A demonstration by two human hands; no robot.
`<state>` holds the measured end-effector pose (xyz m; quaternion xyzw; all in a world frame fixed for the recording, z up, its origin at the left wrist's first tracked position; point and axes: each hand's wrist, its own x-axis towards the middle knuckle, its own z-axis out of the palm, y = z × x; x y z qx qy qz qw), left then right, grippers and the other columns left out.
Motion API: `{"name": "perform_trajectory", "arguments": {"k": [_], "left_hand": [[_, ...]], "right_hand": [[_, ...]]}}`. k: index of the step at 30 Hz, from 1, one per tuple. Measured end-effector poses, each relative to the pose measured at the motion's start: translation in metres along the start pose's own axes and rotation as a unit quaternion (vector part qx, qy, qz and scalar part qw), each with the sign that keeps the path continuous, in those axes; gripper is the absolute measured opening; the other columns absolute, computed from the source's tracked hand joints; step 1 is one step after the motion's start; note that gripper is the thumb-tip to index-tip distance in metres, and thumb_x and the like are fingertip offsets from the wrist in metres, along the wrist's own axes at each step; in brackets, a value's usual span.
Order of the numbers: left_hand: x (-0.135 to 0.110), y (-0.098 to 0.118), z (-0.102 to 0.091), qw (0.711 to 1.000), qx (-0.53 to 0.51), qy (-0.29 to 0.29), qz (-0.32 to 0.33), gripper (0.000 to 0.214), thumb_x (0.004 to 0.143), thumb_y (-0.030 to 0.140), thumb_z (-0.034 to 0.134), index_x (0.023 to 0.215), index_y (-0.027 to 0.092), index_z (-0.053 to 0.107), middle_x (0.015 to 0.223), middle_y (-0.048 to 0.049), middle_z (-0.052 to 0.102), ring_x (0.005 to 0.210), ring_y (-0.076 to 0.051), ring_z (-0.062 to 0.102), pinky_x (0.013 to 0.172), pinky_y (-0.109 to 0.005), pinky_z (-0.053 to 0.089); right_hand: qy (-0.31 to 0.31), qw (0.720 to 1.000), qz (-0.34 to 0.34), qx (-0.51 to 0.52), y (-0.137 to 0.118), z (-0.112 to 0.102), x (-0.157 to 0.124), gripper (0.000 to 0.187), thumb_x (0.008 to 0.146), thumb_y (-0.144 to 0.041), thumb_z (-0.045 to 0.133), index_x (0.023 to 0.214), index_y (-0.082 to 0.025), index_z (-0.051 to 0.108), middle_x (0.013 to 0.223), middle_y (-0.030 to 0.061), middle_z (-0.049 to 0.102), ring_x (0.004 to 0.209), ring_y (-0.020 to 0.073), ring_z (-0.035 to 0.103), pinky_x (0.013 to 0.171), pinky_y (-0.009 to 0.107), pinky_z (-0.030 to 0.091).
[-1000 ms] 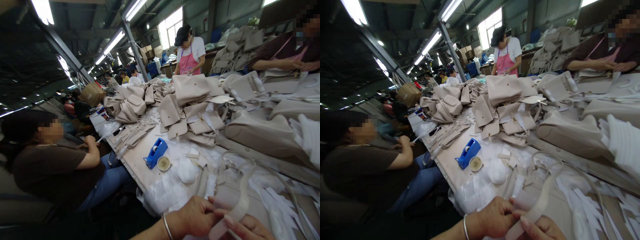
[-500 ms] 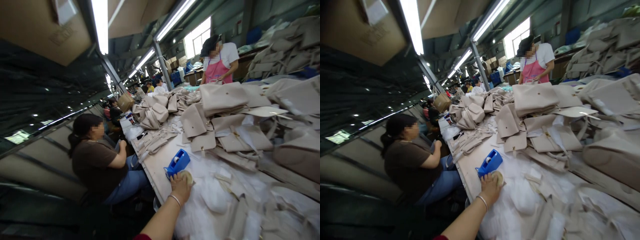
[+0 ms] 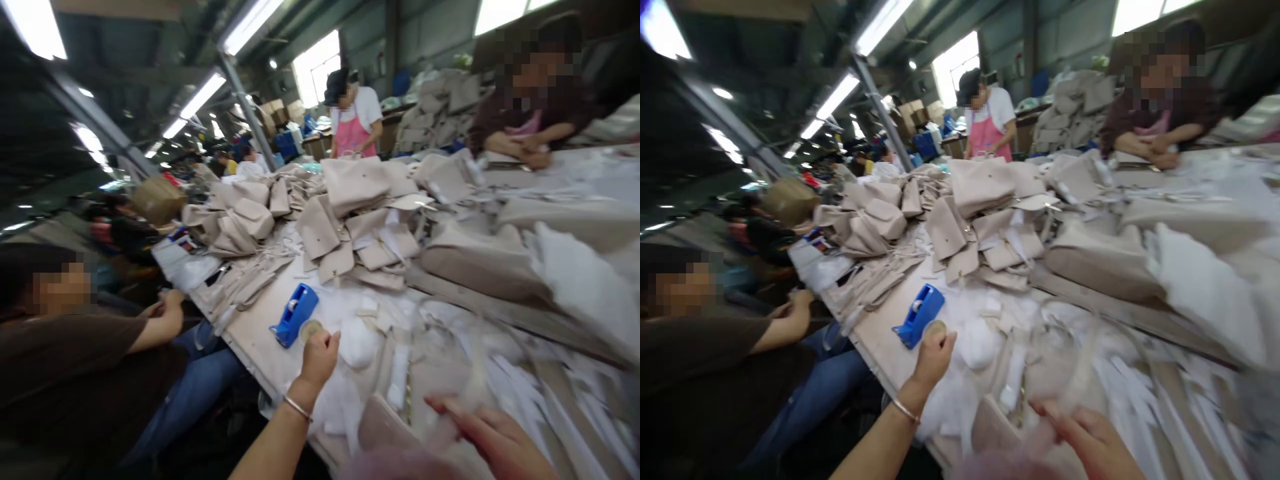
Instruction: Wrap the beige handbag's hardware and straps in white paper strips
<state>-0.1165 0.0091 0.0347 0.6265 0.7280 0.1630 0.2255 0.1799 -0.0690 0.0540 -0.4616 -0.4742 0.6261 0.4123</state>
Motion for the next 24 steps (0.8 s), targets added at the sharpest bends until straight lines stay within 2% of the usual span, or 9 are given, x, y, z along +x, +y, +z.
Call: {"name": "perform_trajectory", "arguments": {"k": [2, 4, 7, 10, 13, 17, 19, 21, 24], "left_hand": [[-0.012, 0.027, 0.007, 0.994, -0.07, -0.069, 0.043, 0.064, 0.1, 0.052, 0.024, 0.073, 0.013, 0.067, 0.07, -0.008, 0.063, 0.074, -0.02, 0.059, 0.078, -0.035, 0.048], [-0.025, 0.054, 0.011, 0.973, -0.141, -0.159, 0.09, 0.065, 0.099, 0.058, 0.027, 0.083, 0.014, 0.072, 0.078, -0.0073, 0.068, 0.077, -0.019, 0.062, 0.076, -0.031, 0.049], [-0.041, 0.09, 0.015, 0.915, -0.254, -0.28, 0.143, 0.056, 0.095, 0.061, 0.042, 0.1, 0.015, 0.074, 0.096, -0.008, 0.071, 0.091, -0.02, 0.063, 0.082, -0.03, 0.048], [-0.048, 0.119, 0.023, 0.873, -0.321, -0.332, 0.159, 0.05, 0.093, 0.057, 0.049, 0.086, 0.013, 0.073, 0.079, -0.0046, 0.064, 0.079, -0.017, 0.059, 0.075, -0.028, 0.046], [-0.05, 0.136, 0.032, 0.864, -0.356, -0.332, 0.127, 0.037, 0.089, 0.048, 0.059, 0.082, 0.013, 0.072, 0.07, 0.0002, 0.054, 0.064, -0.013, 0.051, 0.061, -0.024, 0.042], [-0.051, 0.143, 0.037, 0.911, -0.321, -0.229, 0.123, 0.028, 0.085, 0.035, 0.063, 0.068, 0.014, 0.072, 0.068, -0.0002, 0.055, 0.066, -0.013, 0.051, 0.063, -0.024, 0.04], [-0.05, 0.141, 0.034, 0.92, -0.314, -0.197, 0.128, 0.025, 0.083, 0.033, 0.066, 0.067, 0.015, 0.072, 0.068, -0.0004, 0.058, 0.069, -0.014, 0.053, 0.067, -0.025, 0.041], [-0.049, 0.138, 0.031, 0.924, -0.309, -0.183, 0.131, 0.022, 0.081, 0.033, 0.069, 0.068, 0.016, 0.073, 0.069, -0.0001, 0.06, 0.071, -0.014, 0.055, 0.069, -0.025, 0.042], [-0.049, 0.136, 0.027, 0.929, -0.294, -0.178, 0.139, 0.019, 0.078, 0.03, 0.072, 0.065, 0.017, 0.071, 0.068, 0.0006, 0.061, 0.071, -0.014, 0.057, 0.07, -0.025, 0.042]], "right_hand": [[0.057, 0.997, 0.054, -0.003, 0.003, -0.006, -0.01, 0.037, 0.082, -0.058, 0.066, 0.081, -0.025, 0.082, 0.096, 0.0116, 0.078, 0.087, 0.0313, 0.07, 0.08, 0.044, 0.056], [0.064, 0.995, 0.072, 0.014, 0.003, -0.006, -0.012, 0.042, 0.08, -0.059, 0.069, 0.084, -0.019, 0.082, 0.098, 0.013, 0.077, 0.09, 0.0302, 0.069, 0.086, 0.046, 0.053], [0.044, 0.997, 0.056, 0.042, -0.001, -0.003, -0.01, 0.043, 0.08, -0.057, 0.07, 0.089, -0.017, 0.081, 0.087, 0.0104, 0.077, 0.084, 0.0264, 0.067, 0.083, 0.042, 0.052], [-0.01, 0.997, 0.035, 0.061, -0.008, 0.001, -0.013, 0.043, 0.084, -0.056, 0.066, 0.089, -0.016, 0.081, 0.079, 0.0081, 0.076, 0.077, 0.0239, 0.067, 0.078, 0.038, 0.052], [-0.042, 0.998, 0.014, 0.043, -0.013, 0.003, -0.016, 0.046, 0.09, -0.054, 0.059, 0.08, -0.015, 0.081, 0.075, 0.0071, 0.075, 0.073, 0.0217, 0.066, 0.075, 0.035, 0.05], [-0.035, 0.999, -0.002, -0.028, -0.017, -0.002, -0.02, 0.047, 0.091, -0.052, 0.057, 0.07, -0.016, 0.079, 0.071, 0.0054, 0.072, 0.074, 0.0205, 0.064, 0.075, 0.033, 0.048], [-0.007, 0.999, -0.003, -0.041, -0.019, -0.012, -0.021, 0.043, 0.089, -0.052, 0.061, 0.072, -0.017, 0.08, 0.084, 0.0066, 0.074, 0.081, 0.0217, 0.065, 0.08, 0.034, 0.049], [0.035, 0.999, -0.008, -0.025, -0.022, -0.026, -0.022, 0.036, 0.086, -0.051, 0.066, 0.082, -0.018, 0.081, 0.106, 0.0087, 0.073, 0.097, 0.0253, 0.064, 0.09, 0.037, 0.048], [0.088, 0.995, -0.037, 0.012, -0.033, -0.048, -0.019, 0.031, 0.086, -0.048, 0.068, 0.093, -0.021, 0.08, 0.126, 0.0095, 0.067, 0.119, 0.0299, 0.057, 0.106, 0.044, 0.04]]}}
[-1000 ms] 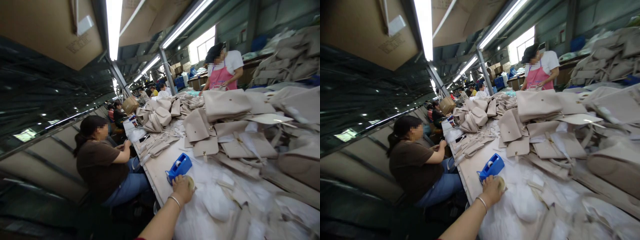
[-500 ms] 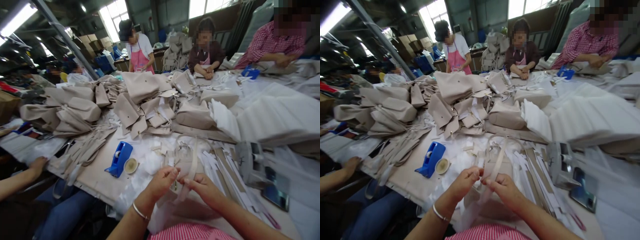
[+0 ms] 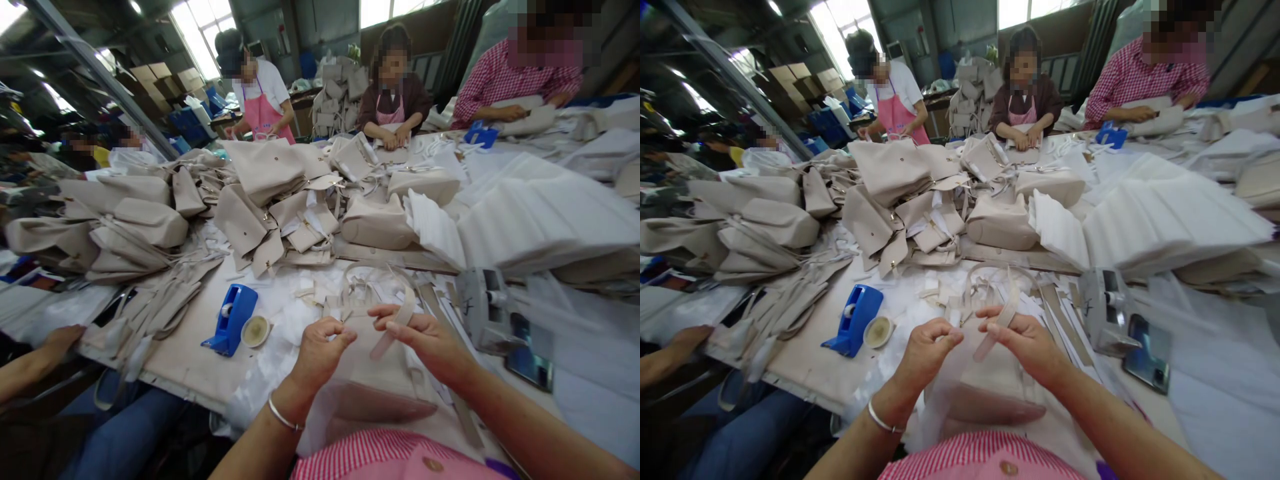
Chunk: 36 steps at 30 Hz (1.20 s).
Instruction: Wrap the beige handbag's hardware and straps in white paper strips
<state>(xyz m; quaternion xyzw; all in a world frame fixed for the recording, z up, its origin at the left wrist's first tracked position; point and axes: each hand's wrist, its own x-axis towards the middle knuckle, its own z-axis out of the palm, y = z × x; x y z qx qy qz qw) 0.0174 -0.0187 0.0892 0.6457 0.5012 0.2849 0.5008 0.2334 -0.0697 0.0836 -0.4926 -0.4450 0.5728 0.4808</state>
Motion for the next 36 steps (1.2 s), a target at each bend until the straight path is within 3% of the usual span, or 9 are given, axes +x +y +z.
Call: {"name": "perform_trajectory", "arguments": {"k": [4, 8, 21, 26, 29, 32, 36], "left_hand": [[-0.003, 0.003, 0.003, 1.0, 0.007, -0.023, 0.009, 0.017, 0.077, 0.026, 0.073, 0.063, 0.017, 0.07, 0.068, 0.001, 0.062, 0.07, -0.014, 0.057, 0.071, -0.025, 0.041], [-0.006, 0.006, 0.006, 0.999, 0.02, -0.029, 0.012, 0.014, 0.075, 0.023, 0.074, 0.063, 0.017, 0.071, 0.068, 0.0006, 0.063, 0.071, -0.014, 0.058, 0.071, -0.025, 0.042], [-0.004, 0.007, 0.003, 0.995, 0.011, -0.086, -0.048, 0.022, 0.075, 0.03, 0.073, 0.061, 0.015, 0.068, 0.063, 0.0022, 0.057, 0.065, -0.012, 0.052, 0.065, -0.024, 0.037], [-0.002, 0.008, 0.002, 0.986, -0.015, -0.142, -0.091, 0.022, 0.077, 0.034, 0.069, 0.068, 0.014, 0.07, 0.06, 0.0033, 0.052, 0.06, -0.011, 0.045, 0.059, -0.025, 0.033], [-0.001, 0.006, 0.003, 0.985, -0.042, -0.143, -0.085, 0.026, 0.079, 0.035, 0.066, 0.064, 0.014, 0.066, 0.058, 0.003, 0.051, 0.059, -0.011, 0.042, 0.059, -0.025, 0.032], [-0.002, 0.004, 0.005, 0.985, -0.053, -0.139, -0.088, 0.031, 0.081, 0.038, 0.063, 0.062, 0.014, 0.063, 0.057, 0.0025, 0.051, 0.059, -0.011, 0.042, 0.059, -0.025, 0.032], [-0.005, 0.0, 0.005, 0.983, -0.018, -0.145, -0.106, 0.031, 0.08, 0.037, 0.064, 0.058, 0.014, 0.06, 0.058, 0.0017, 0.051, 0.06, -0.012, 0.045, 0.058, -0.025, 0.031]], "right_hand": [[0.042, 0.997, -0.066, 0.029, -0.017, -0.01, 0.015, 0.025, 0.088, -0.045, 0.068, 0.092, -0.024, 0.08, 0.126, 0.0078, 0.067, 0.124, 0.03, 0.055, 0.109, 0.047, 0.037], [0.025, 0.995, -0.093, -0.009, -0.024, -0.002, 0.024, 0.023, 0.089, -0.044, 0.067, 0.092, -0.026, 0.08, 0.123, 0.006, 0.069, 0.12, 0.0278, 0.058, 0.106, 0.044, 0.04], [-0.015, 0.996, -0.074, -0.04, -0.017, 0.003, 0.03, 0.027, 0.089, -0.046, 0.065, 0.09, -0.024, 0.08, 0.121, 0.0078, 0.069, 0.116, 0.0271, 0.061, 0.099, 0.042, 0.046], [-0.055, 0.996, -0.064, -0.043, -0.007, 0.005, 0.029, 0.027, 0.089, -0.046, 0.066, 0.093, -0.024, 0.08, 0.127, 0.0087, 0.067, 0.117, 0.0274, 0.06, 0.102, 0.043, 0.044], [-0.1, 0.993, -0.053, -0.041, 0.006, 0.012, 0.023, 0.027, 0.09, -0.045, 0.065, 0.1, -0.025, 0.079, 0.129, 0.0081, 0.066, 0.123, 0.0274, 0.056, 0.106, 0.043, 0.04], [-0.117, 0.993, -0.01, 0.034, 0.018, 0.016, 0.024, 0.033, 0.088, -0.049, 0.065, 0.108, -0.025, 0.077, 0.121, 0.0088, 0.07, 0.127, 0.028, 0.052, 0.107, 0.043, 0.039], [-0.015, 0.96, 0.09, 0.265, 0.021, 0.007, 0.047, 0.049, 0.09, -0.06, 0.052, 0.106, -0.022, 0.077, 0.114, 0.0105, 0.072, 0.103, 0.025, 0.064, 0.093, 0.04, 0.049]]}}
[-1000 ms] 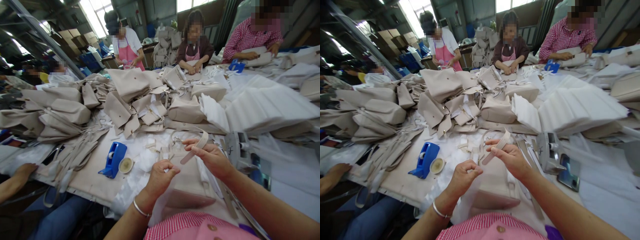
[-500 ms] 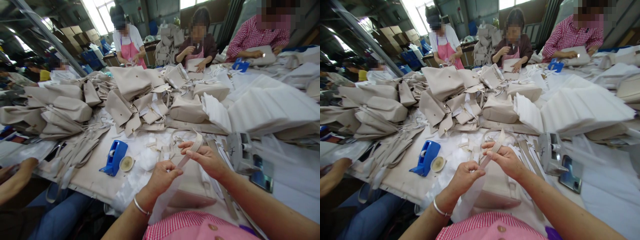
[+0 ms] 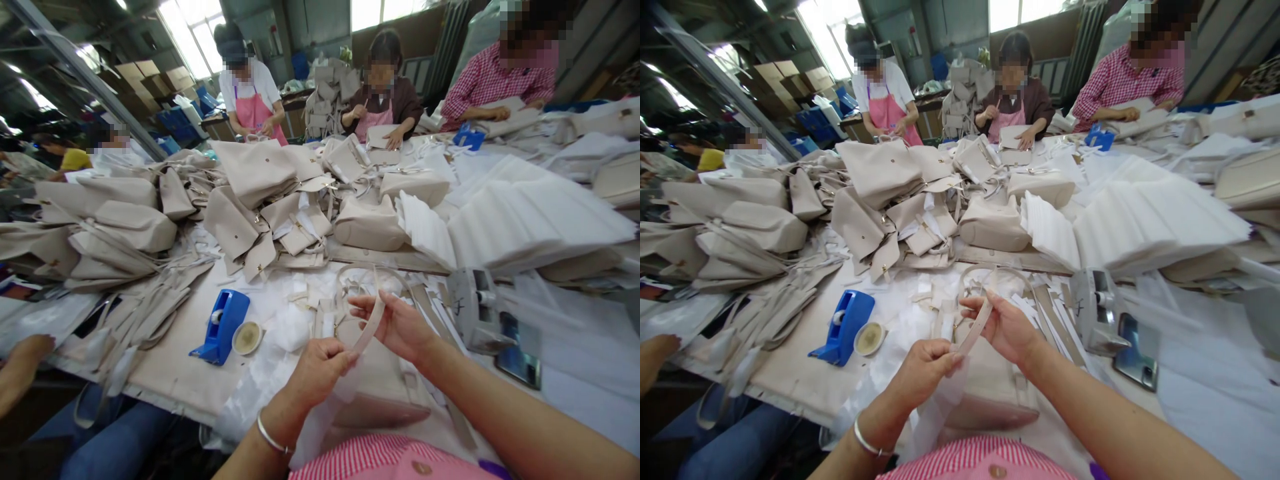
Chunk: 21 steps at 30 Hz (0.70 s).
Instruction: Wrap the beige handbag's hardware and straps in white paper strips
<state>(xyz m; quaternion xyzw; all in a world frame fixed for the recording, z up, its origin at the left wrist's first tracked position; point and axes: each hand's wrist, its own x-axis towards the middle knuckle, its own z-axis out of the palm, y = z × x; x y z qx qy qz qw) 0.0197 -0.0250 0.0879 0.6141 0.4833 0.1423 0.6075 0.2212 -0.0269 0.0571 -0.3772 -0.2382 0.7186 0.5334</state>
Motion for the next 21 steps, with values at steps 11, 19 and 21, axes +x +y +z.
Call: {"name": "perform_trajectory", "arguments": {"k": [11, 19, 21], "left_hand": [[0.012, 0.015, -0.001, 0.997, 0.056, 0.038, 0.044, 0.047, 0.089, 0.051, 0.053, 0.06, 0.015, 0.059, 0.059, 0.0018, 0.047, 0.063, -0.013, 0.04, 0.058, -0.025, 0.03], [0.019, 0.02, -0.002, 0.995, 0.094, 0.036, 0.005, 0.057, 0.075, 0.073, 0.058, 0.064, 0.019, 0.071, 0.064, -0.0024, 0.066, 0.072, -0.024, 0.06, 0.066, -0.03, 0.047], [0.02, 0.034, -0.002, 0.99, 0.097, 0.1, 0.008, 0.049, 0.068, 0.072, 0.067, 0.068, 0.025, 0.076, 0.065, -0.001, 0.069, 0.077, -0.028, 0.065, 0.068, -0.034, 0.052]], "right_hand": [[-0.048, 0.974, -0.099, -0.196, 0.005, 0.025, -0.005, 0.045, 0.087, -0.056, 0.062, 0.112, -0.021, 0.075, 0.124, 0.0113, 0.067, 0.115, 0.0261, 0.059, 0.104, 0.043, 0.042], [0.054, 0.984, -0.098, -0.139, -0.013, 0.019, 0.017, 0.052, 0.077, -0.063, 0.067, 0.102, -0.019, 0.079, 0.088, 0.0075, 0.072, 0.086, 0.021, 0.063, 0.088, 0.037, 0.047], [0.004, 0.974, -0.122, -0.189, -0.001, 0.02, 0.011, 0.053, 0.072, -0.07, 0.067, 0.097, -0.025, 0.08, 0.095, 0.005, 0.074, 0.093, 0.0238, 0.065, 0.086, 0.036, 0.049]]}}
